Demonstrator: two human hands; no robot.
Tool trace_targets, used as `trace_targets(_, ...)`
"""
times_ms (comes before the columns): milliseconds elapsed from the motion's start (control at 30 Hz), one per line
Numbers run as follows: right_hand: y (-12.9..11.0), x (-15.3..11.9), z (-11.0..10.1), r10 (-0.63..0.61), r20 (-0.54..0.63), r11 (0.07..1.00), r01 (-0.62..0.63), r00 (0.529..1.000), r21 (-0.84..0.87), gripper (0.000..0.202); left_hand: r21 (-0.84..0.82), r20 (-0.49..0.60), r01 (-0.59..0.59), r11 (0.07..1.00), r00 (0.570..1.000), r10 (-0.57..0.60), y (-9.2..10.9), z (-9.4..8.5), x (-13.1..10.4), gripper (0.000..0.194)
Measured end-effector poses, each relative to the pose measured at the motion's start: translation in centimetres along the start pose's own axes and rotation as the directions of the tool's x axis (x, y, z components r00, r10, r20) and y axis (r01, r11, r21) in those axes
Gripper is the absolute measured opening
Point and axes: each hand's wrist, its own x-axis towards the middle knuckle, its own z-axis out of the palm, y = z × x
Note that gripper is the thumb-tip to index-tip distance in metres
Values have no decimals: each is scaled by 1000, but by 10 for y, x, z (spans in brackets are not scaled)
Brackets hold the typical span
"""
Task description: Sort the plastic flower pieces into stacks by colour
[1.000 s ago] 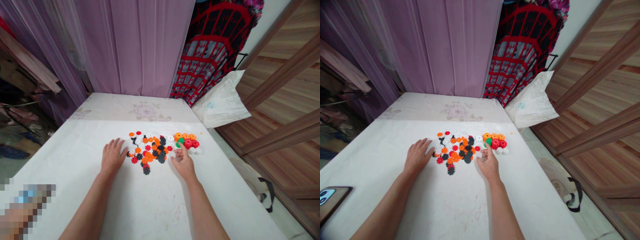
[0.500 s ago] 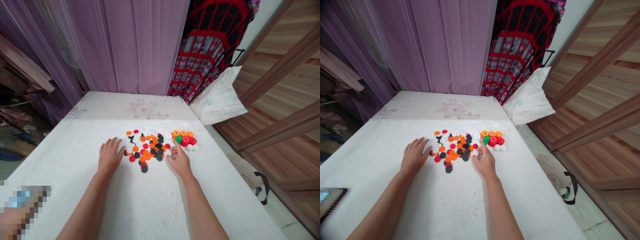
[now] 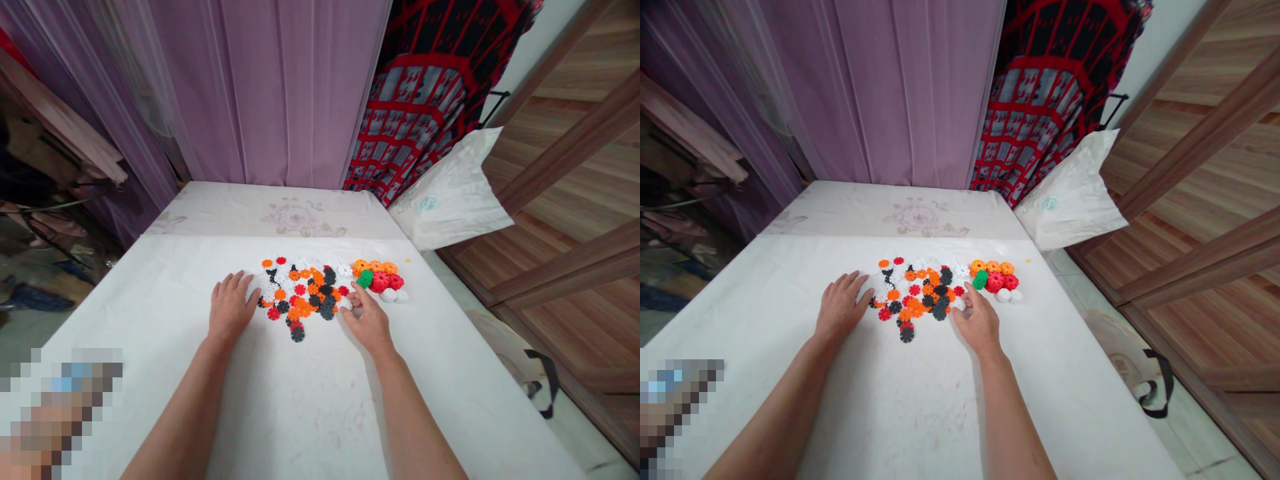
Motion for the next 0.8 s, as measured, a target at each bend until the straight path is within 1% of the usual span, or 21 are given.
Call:
trace_targets(167, 6, 0, 2, 1, -18, 999, 0, 1000, 36, 53, 13, 32, 1, 1000, 999, -1, 0, -3, -1, 45)
trace_targets(267, 8, 0, 3, 6, -24, 998, -5, 1000, 58, 52, 14, 72, -16, 1000, 997, 15, 7, -1, -2, 46)
trace_targets(367, 8, 0, 4, 9, -25, 998, -7, 1000, 62, 49, -3, 115, -41, 999, 993, 41, 18, 4, -3, 53)
trace_targets(500, 6, 1, 3, 27, -23, 997, -25, 999, 69, 47, -7, 105, -59, 998, 993, 59, 33, 12, -4, 66)
trace_targets(600, 5, 2, 3, 33, -18, 995, -32, 999, 95, 46, -13, 104, -132, 991, 986, 133, 42, 17, -7, 69)
trace_targets(700, 5, 2, 2, 47, -20, 992, -45, 999, 119, 46, -69, 120, -256, 964, 957, 263, 51, 22, -7, 67)
trace_targets(767, 6, 2, 3, 54, -25, 989, -50, 998, 141, 47, -107, 128, -312, 944, 937, 324, 53, 23, 2, 66)
trace_targets(800, 7, 2, 3, 55, -31, 987, -50, 998, 154, 47, -111, 123, -313, 943, 938, 325, 51, 23, 10, 66)
